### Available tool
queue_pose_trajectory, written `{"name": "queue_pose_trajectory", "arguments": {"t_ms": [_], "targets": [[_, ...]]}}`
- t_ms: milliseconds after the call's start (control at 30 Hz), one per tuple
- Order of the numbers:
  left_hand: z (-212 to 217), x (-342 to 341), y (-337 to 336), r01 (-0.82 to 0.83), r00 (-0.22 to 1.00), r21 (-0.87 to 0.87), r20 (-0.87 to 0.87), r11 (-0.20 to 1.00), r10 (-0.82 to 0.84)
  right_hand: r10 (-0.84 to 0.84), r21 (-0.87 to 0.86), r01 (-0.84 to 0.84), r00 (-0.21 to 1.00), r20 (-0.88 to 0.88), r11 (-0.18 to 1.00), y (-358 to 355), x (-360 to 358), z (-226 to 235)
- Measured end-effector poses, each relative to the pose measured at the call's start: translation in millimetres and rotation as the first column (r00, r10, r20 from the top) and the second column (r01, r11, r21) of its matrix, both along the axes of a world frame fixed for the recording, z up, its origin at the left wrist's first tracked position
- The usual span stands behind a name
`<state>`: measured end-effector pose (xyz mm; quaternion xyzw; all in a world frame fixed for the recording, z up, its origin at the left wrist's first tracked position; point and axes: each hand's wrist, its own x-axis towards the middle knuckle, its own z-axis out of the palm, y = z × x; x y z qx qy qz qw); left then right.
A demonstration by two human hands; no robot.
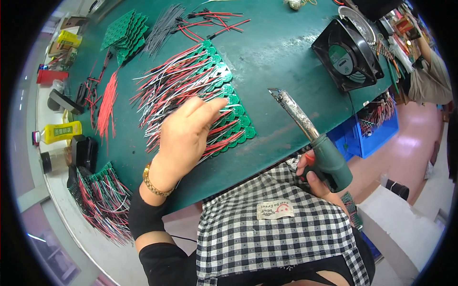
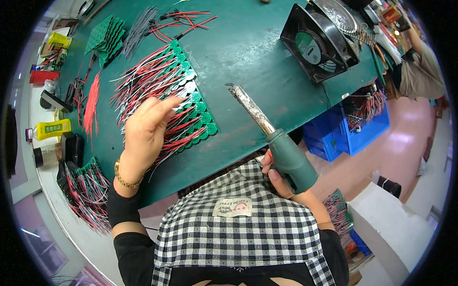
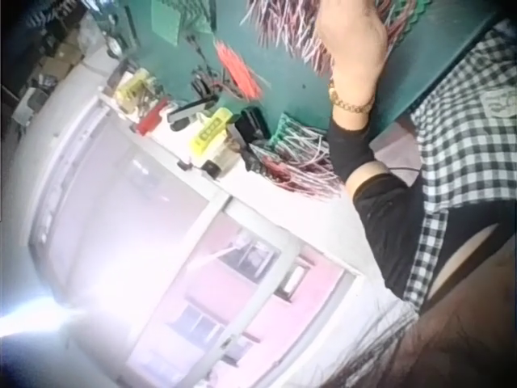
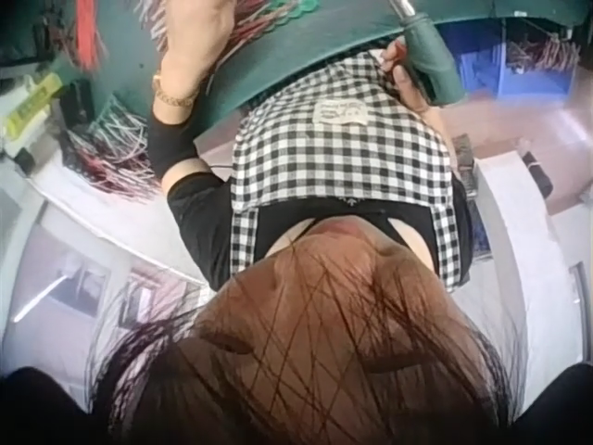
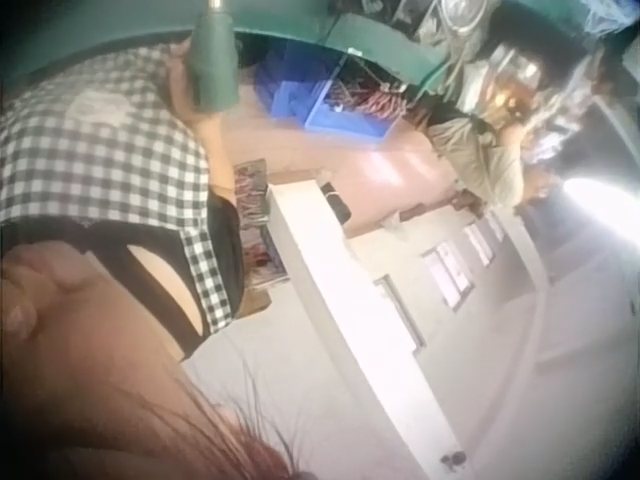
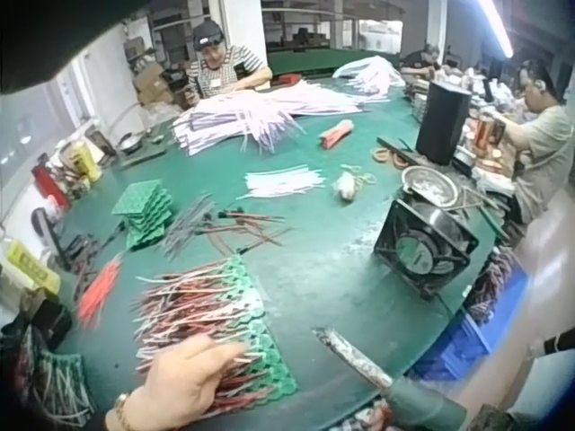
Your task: The person solders wires onto circular green circuit boards using a soldering iron.
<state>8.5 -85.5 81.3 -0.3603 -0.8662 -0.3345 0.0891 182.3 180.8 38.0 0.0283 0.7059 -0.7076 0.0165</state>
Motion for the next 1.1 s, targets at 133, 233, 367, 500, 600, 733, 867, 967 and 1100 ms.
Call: {"name": "queue_pose_trajectory", "arguments": {"t_ms": [133,233,367,500,600,733,867,967,1100], "targets": [[-27.0,10.4,3.2,-0.078,0.995,0.117,0.063,0.99,0.071,0.072,-0.07,-0.072,0.997,-0.004,0.995,-3.3,-0.8,3.7],[-30.6,15.1,4.4,-0.135,0.988,0.085,0.092,0.987,0.127,0.108,-0.073,-0.103,0.992,0.061,0.992,-4.5,-0.3,8.1],[-31.9,13.2,5.4,-0.16,0.984,0.077,0.086,0.984,0.153,0.14,0.125,-0.146,0.989,0.055,0.981,-6.6,-3.2,1.0],[-32.0,13.7,6.8,-0.173,0.982,0.08,0.09,0.982,0.166,0.094,0.309,-0.091,0.996,0.006,0.947,-14.2,-5.5,-6.5],[-33.4,13.7,6.0,-0.178,0.982,0.101,0.085,0.979,0.169,0.161,0.44,-0.131,0.987,-0.03,0.889,-14.3,-7.1,-6.2],[-34.0,12.7,6.8,-0.165,0.985,0.109,0.071,0.98,0.157,0.163,0.438,-0.142,0.987,-0.011,0.888,-14.2,-7.4,-5.3],[-35.2,13.6,9.0,-0.176,0.983,0.128,0.083,0.976,0.167,0.182,0.477,-0.15,0.983,-0.023,0.866,-8.9,-2.7,-15.6],[-35.7,13.7,8.9,-0.175,0.984,0.121,0.066,0.977,0.168,0.175,0.424,-0.134,0.983,-0.058,0.896,-12.7,-6.0,-10.8],[-37.6,13.9,7.8,-0.169,0.985,0.13,0.053,0.977,0.164,0.022,0.04,-0.024,0.999,0.039,0.999,-18.5,-3.3,2.1]]}}
